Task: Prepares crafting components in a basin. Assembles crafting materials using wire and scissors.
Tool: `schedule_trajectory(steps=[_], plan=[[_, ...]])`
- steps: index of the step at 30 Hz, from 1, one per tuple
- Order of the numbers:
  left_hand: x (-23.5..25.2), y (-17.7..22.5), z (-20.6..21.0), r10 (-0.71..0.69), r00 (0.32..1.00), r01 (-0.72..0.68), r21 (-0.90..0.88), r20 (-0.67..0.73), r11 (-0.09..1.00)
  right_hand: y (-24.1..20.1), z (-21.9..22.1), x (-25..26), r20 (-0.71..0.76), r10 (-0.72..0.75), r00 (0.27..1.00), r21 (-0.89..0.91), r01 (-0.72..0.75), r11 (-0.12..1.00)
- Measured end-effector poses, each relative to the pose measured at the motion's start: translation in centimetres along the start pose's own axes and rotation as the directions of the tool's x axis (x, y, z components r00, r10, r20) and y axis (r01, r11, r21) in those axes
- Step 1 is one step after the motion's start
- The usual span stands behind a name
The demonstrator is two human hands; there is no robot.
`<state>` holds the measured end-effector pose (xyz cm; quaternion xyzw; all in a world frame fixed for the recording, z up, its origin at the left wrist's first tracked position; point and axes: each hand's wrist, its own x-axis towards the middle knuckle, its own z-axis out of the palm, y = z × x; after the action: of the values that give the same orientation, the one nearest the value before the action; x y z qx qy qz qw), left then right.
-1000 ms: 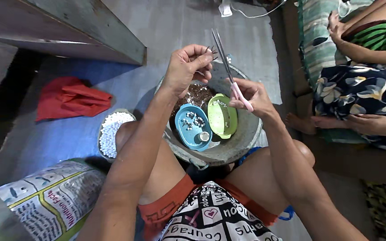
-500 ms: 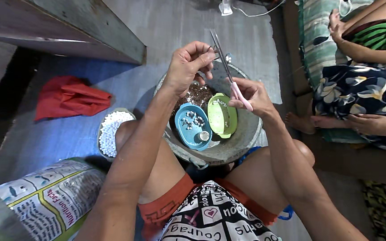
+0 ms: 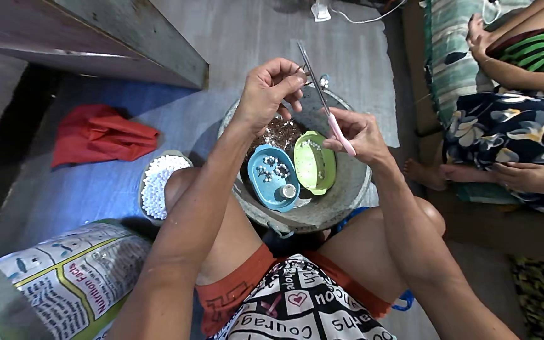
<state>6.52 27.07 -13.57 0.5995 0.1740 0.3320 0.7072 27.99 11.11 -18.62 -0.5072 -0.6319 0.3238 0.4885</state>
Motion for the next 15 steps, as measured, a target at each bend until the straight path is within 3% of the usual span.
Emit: schedule_trajectory(steps=[15], plan=[[0.03, -0.12, -0.1, -0.001, 1.0, 0.001, -0.012, -0.011, 1.0, -0.07, 0.04, 0.02, -0.009, -0.01, 1.0, -0.036, 0.009, 0.999]])
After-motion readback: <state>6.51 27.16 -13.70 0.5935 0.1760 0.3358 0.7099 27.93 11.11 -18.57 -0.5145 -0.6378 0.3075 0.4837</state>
